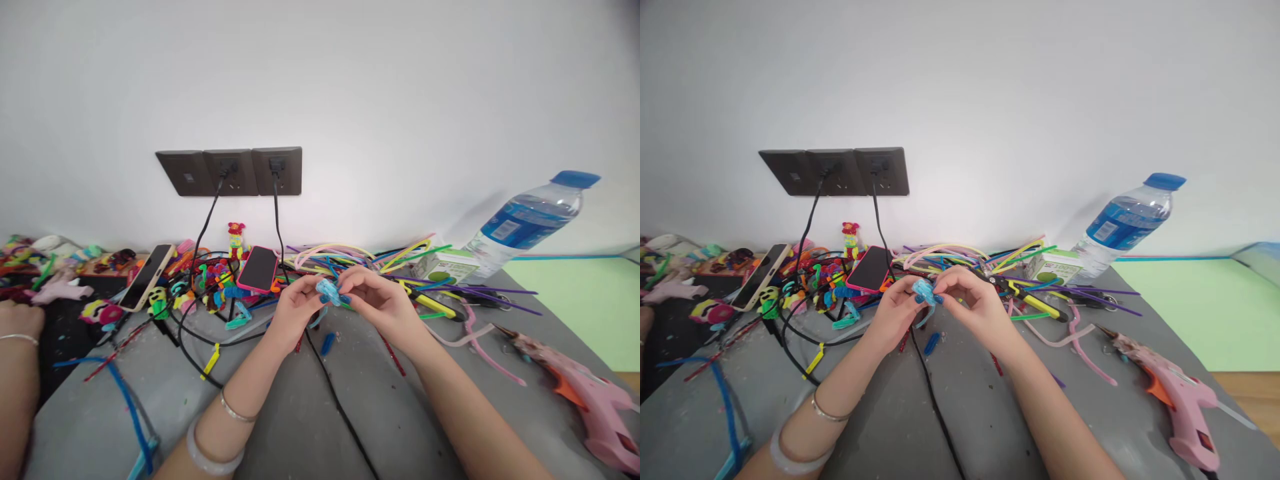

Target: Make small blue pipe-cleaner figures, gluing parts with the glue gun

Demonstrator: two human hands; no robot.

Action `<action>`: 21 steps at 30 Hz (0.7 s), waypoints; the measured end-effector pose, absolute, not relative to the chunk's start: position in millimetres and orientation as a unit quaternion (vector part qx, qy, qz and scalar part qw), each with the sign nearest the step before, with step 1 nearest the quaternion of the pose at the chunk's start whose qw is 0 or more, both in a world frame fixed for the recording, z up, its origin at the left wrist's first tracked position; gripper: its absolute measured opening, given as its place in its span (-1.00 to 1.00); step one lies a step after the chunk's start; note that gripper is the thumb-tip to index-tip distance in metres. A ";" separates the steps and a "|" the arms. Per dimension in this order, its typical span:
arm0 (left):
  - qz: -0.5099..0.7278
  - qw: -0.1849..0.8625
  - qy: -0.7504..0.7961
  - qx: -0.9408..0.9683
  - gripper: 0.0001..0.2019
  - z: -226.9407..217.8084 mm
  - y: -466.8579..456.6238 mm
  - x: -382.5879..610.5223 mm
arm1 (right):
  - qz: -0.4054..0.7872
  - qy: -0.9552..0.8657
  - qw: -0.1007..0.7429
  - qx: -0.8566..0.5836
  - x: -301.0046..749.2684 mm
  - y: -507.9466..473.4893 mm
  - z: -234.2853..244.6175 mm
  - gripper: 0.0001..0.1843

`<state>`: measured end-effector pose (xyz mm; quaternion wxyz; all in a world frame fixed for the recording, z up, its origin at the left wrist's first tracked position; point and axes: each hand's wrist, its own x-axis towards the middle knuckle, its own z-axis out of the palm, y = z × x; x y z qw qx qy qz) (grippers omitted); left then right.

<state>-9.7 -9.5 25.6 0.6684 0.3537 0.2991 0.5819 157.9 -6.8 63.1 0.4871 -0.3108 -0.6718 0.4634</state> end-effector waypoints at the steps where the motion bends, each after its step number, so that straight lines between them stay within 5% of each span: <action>1: 0.583 0.668 0.300 0.351 -0.66 25.8 -9.5 -9.7 | 0.467 -0.667 0.491 -0.308 157.6 -7.0 62.6 -0.84; 21: 0.594 0.592 0.301 0.453 -0.70 15.4 -5.4 -13.1 | 0.417 -0.676 0.492 -0.356 155.1 -5.4 58.7 -0.77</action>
